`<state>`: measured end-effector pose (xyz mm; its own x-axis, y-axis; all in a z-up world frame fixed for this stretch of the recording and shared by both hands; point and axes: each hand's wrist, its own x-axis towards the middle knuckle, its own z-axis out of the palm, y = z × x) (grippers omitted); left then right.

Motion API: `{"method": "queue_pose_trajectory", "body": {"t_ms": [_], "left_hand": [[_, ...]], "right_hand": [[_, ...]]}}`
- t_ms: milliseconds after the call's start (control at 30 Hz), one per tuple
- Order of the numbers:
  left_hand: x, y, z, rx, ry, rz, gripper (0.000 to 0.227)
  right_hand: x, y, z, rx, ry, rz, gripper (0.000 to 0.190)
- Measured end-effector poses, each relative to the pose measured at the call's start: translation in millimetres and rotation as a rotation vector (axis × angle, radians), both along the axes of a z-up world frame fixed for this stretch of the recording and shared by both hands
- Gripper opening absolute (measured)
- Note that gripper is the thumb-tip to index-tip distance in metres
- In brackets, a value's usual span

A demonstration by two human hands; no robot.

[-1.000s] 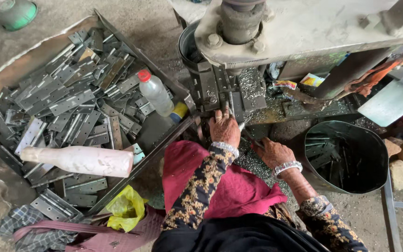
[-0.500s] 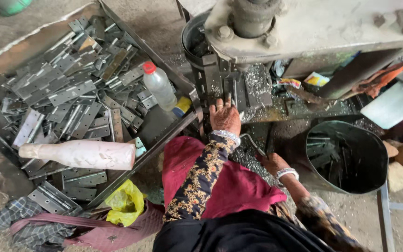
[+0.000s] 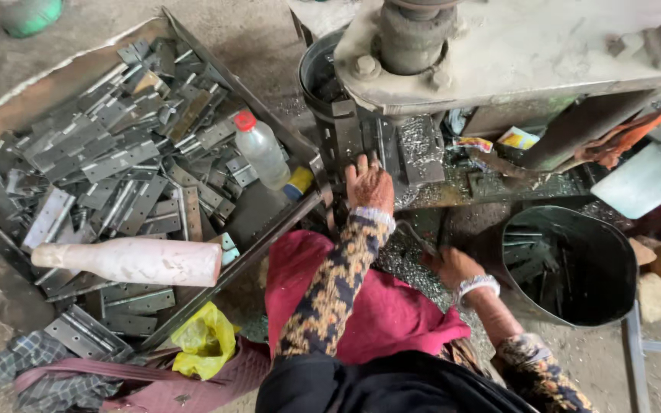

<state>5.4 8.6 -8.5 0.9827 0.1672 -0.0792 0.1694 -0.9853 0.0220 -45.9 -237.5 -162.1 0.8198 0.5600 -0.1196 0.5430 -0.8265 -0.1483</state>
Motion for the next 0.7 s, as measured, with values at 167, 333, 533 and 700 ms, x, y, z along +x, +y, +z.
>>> {"method": "queue_pose_trajectory", "body": {"t_ms": [167, 333, 533, 700], "left_hand": [[16.6, -5.6, -17.5, 0.008, -0.366, 0.056, 0.039], [10.7, 9.9, -15.4, -0.010, -0.338, 0.019, 0.042], [36.3, 12.4, 13.6, 0.057, -0.047, 0.047, 0.037], [42.5, 23.6, 13.7, 0.053, -0.144, 0.030, 0.041]], "right_hand": [[-20.2, -2.0, -19.1, 0.172, 0.232, -0.366, 0.054], [-26.5, 9.1, -29.7, 0.365, 0.261, -0.220, 0.052], [-9.7, -9.6, -23.8, 0.007, 0.086, -0.231, 0.054], [-34.0, 7.5, -19.5, 0.338, 0.238, -0.244, 0.048]]}}
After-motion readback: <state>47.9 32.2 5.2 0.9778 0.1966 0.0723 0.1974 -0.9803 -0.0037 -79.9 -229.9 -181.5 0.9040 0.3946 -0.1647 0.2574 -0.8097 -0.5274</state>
